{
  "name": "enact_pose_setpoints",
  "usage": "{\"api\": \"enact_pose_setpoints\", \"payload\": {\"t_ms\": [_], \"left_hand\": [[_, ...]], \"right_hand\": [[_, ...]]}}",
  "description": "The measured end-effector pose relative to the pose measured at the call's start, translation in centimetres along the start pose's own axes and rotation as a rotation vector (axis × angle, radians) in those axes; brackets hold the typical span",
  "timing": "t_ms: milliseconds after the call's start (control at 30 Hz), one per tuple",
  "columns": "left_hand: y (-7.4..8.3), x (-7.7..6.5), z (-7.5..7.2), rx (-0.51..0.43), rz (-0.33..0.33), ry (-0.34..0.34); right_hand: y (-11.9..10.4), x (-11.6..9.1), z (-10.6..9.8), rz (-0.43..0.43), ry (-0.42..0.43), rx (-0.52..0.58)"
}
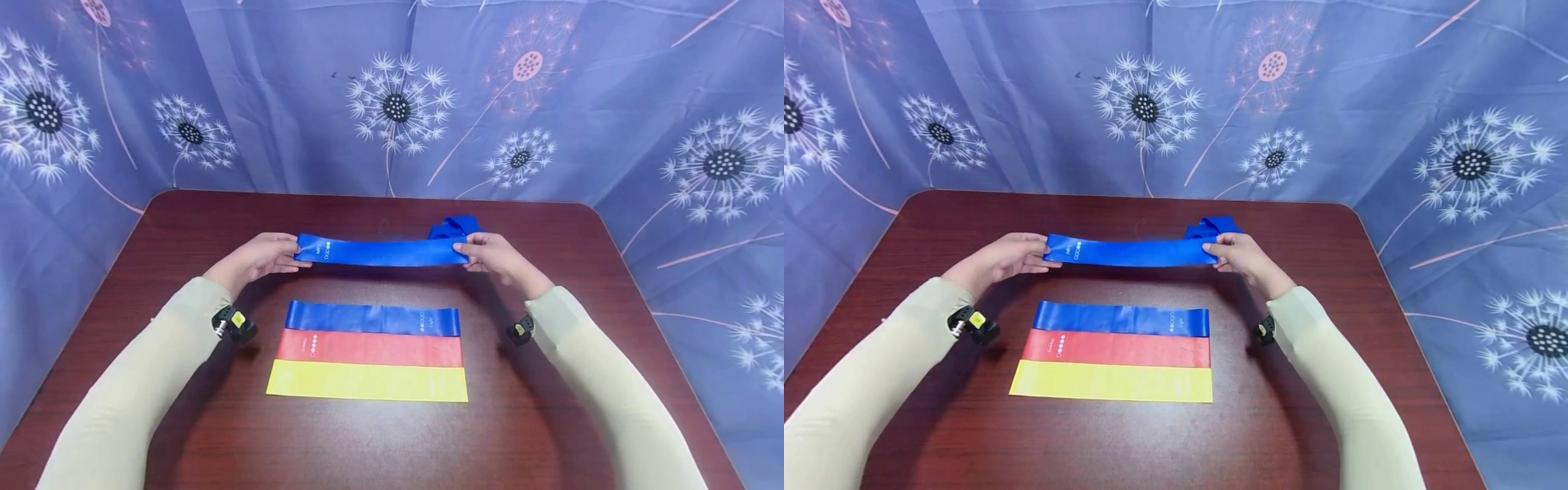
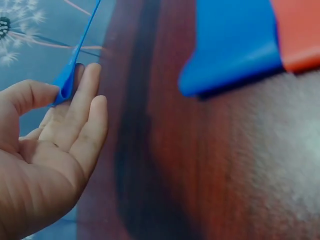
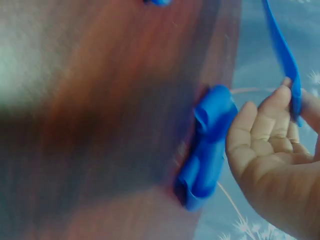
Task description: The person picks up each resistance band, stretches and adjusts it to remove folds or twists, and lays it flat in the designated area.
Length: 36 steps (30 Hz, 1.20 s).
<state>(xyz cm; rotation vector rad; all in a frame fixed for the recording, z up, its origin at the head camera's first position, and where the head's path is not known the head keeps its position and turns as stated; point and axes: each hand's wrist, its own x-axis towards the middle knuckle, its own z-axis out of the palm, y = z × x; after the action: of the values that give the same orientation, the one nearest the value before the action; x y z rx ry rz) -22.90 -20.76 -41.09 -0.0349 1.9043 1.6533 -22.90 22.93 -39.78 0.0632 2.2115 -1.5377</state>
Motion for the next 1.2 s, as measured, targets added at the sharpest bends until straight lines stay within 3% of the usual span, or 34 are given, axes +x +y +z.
{"api": "enact_pose_setpoints", "payload": {"t_ms": [300,633,800,967,1200], "left_hand": [[-1.9,1.0,0.2,0.093,-0.096,0.031],[-1.1,0.9,1.6,0.379,-0.083,0.119],[-0.8,0.9,1.8,0.478,-0.092,0.182],[-1.1,0.7,1.7,0.45,-0.095,0.207],[-2.1,0.6,0.4,0.298,-0.136,0.188]], "right_hand": [[1.8,0.4,1.9,0.081,-0.066,-0.077],[2.1,0.0,2.4,0.133,-0.064,-0.121],[2.4,0.1,2.3,0.13,-0.043,-0.15],[2.6,0.1,2.3,0.132,-0.008,-0.208],[3.2,-0.1,2.0,0.126,0.016,-0.232]]}}
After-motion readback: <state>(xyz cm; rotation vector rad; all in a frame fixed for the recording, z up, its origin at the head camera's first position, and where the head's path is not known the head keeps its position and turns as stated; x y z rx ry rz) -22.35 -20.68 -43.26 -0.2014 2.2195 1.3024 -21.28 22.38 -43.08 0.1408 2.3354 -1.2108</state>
